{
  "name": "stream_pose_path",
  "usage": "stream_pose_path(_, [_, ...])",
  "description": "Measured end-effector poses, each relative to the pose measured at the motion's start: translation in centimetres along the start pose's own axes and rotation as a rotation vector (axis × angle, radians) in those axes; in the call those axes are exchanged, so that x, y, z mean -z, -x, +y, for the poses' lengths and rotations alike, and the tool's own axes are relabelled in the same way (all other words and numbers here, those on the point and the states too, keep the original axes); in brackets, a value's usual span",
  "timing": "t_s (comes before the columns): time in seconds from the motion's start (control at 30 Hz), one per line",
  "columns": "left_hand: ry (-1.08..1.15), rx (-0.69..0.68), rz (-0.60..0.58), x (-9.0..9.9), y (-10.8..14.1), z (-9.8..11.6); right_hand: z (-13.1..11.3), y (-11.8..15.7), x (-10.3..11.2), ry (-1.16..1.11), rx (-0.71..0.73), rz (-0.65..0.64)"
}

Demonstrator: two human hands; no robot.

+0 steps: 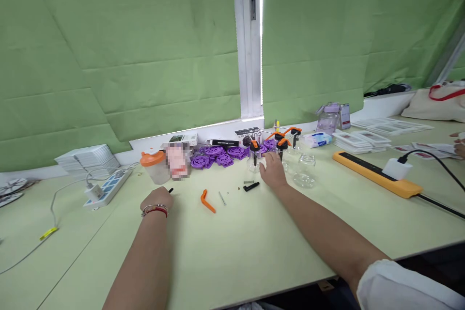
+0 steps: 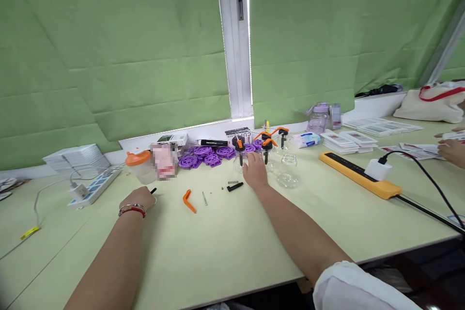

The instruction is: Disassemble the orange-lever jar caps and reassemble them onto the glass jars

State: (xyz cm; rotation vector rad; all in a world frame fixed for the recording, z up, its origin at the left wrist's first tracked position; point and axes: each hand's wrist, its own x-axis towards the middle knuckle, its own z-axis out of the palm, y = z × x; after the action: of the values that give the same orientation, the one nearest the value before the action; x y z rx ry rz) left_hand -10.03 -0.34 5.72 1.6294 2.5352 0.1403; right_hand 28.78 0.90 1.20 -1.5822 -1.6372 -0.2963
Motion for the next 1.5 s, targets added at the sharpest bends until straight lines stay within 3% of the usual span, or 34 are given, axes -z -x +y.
stream_pose_path(0.23, [-0.018,-0.05,-0.02,-0.1,0.4,0.4,-1.1,-1.3,-4.2,-0.223,-0.429,-0.131])
stream_pose_path(0.4, [-0.029,-0.06,-0.021,0.0,1.0,1.0,-0.2,-1.9,-4.9,-0.23,-0.469,-0.176])
stream_pose_path(0.53, [-0.078,-0.075,0.081,0.1,1.4,1.6,0.2,-1.9,-4.0,-0.203,-0.475,-0.184])
stream_pose_path(0.63, [-0.034,-0.213,0.262,0.4,2.3,2.9,-0.5,-2.0,-2.7,-0.208,-0.456,-0.186])
stream_pose_path(0.7, [0.092,-0.407,0.42,0.6,3.4,4.2,-1.8,-1.8,-1.7,-0.251,-0.404,-0.183])
stream_pose_path(0.8, [0.441,-0.677,0.455,0.2,6.0,6.8,-5.1,-0.5,0.0,-0.356,-0.287,-0.199])
stream_pose_path(0.9, [0.831,-0.88,0.267,-0.8,9.1,9.3,-9.0,2.1,1.9,-0.41,-0.131,-0.224])
stream_pose_path(0.97, [1.046,-0.926,0.129,-1.5,10.9,10.4,-11.2,4.0,3.1,-0.394,-0.01,-0.246])
stream_pose_path(1.1, [1.415,-0.699,0.031,-1.5,12.2,11.0,-12.8,5.7,4.3,-0.511,0.133,-0.37])
stream_pose_path(1.17, [1.553,-0.692,-0.094,-0.9,11.9,10.5,-12.2,5.2,4.4,-0.701,0.05,-0.485])
stream_pose_path(1.33, [1.782,-0.904,-0.723,0.1,11.2,9.2,-9.7,2.5,4.5,-1.185,-0.545,-0.581])
stream_pose_path(1.4, [1.777,-0.948,-0.902,-0.1,11.2,9.1,-9.0,2.1,4.8,-1.263,-0.632,-0.604])
stream_pose_path(1.5, [1.758,-0.948,-1.077,-0.9,10.8,9.2,-8.4,2.4,5.1,-1.321,-0.651,-0.616])
